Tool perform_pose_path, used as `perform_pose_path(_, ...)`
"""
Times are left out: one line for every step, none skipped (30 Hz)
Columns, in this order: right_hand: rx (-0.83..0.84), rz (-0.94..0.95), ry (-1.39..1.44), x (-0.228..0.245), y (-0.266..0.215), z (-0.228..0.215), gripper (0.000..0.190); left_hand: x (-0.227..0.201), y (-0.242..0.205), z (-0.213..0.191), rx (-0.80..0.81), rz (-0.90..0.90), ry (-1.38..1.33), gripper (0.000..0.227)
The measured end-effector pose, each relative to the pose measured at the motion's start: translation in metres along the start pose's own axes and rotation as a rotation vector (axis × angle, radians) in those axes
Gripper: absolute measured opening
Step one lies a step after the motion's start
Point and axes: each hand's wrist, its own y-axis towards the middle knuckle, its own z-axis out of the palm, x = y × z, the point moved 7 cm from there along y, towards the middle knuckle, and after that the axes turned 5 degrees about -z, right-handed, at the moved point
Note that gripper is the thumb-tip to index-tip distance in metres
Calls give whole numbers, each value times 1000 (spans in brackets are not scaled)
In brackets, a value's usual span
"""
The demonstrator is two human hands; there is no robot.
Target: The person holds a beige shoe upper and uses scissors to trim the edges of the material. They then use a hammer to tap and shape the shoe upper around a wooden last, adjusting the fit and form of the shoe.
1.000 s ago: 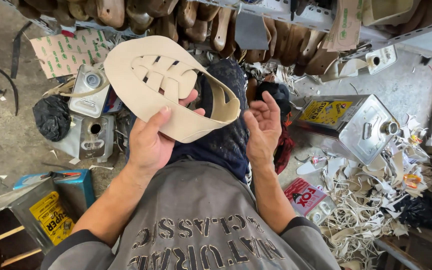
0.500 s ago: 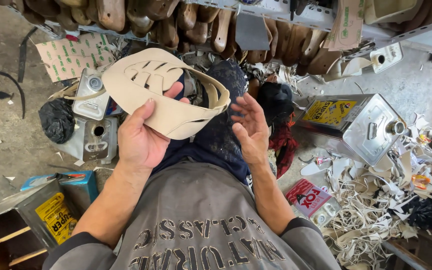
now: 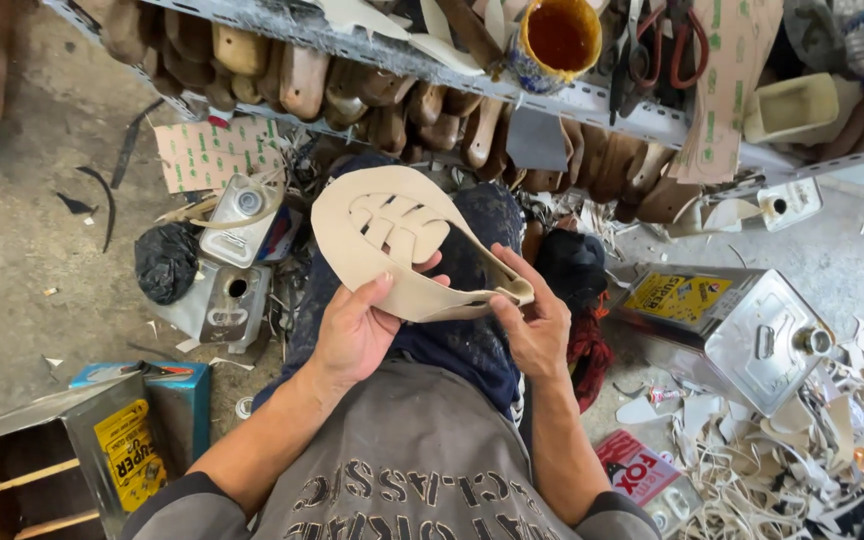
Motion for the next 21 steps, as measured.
perform_pose_path(51,-9,-89,7,3,0,52,-6,-2,4,5,29,28,31)
perform_pose_path(58,-20,-84,9,8,-1,52,-1,0,-21,9,42,30,31)
perform_pose_path(132,-16,-142,10,11,1,55,7,1,-47,-23,14,129,30)
perform_pose_path(207,-13,-201,11,13,4,58,15,3,-74,-56,-14,228,30)
perform_pose_path(214,-21,-197,8,15,0,58,4,3,-82,-56,-3,229,30)
perform_pose_path(264,-50,-299,5,16,-1,64,3,2,-93,-80,-140,672,37)
perform_pose_path(313,-84,-401,1,19,-1,70,-1,1,-108,-107,-276,1115,47)
perform_pose_path(319,-97,-397,-1,16,-1,70,-6,-1,-121,-112,-261,1116,47)
perform_pose_path(305,-117,-503,-3,15,-3,79,-10,-4,-140,-190,-315,1237,34)
perform_pose_path(289,-138,-608,-5,14,-5,87,-15,-8,-159,-272,-368,1355,21)
perform_pose_path(292,-154,-602,-2,12,-5,87,-27,-9,-150,-279,-351,1358,21)
perform_pose_path(248,-140,-629,0,11,-9,88,-44,-12,-140,-340,-267,1325,19)
perform_pose_path(199,-133,-655,2,13,-13,88,-63,-12,-129,-395,-175,1292,18)
perform_pose_path(196,-156,-648,1,14,-13,88,-78,-7,-124,-398,-150,1297,18)
perform_pose_path(177,-138,-665,-1,14,-16,86,-95,-3,-117,-426,-48,1266,21)
perform_pose_path(156,-120,-681,-3,15,-20,84,-113,0,-110,-452,53,1231,25)
perform_pose_path(151,-138,-677,3,15,-18,84,-133,6,-90,-449,73,1235,25)
perform_pose_path(168,-125,-694,5,16,-15,82,-157,11,-66,-423,189,1190,29)
perform_pose_path(183,-108,-712,8,16,-12,81,-181,15,-42,-393,300,1143,34)
perform_pose_path(176,-123,-709,11,17,-12,81,-202,22,-23,-387,316,1148,34)
perform_pose_path(194,-120,-698,12,16,-11,80,-225,27,11,-204,506,1147,35)
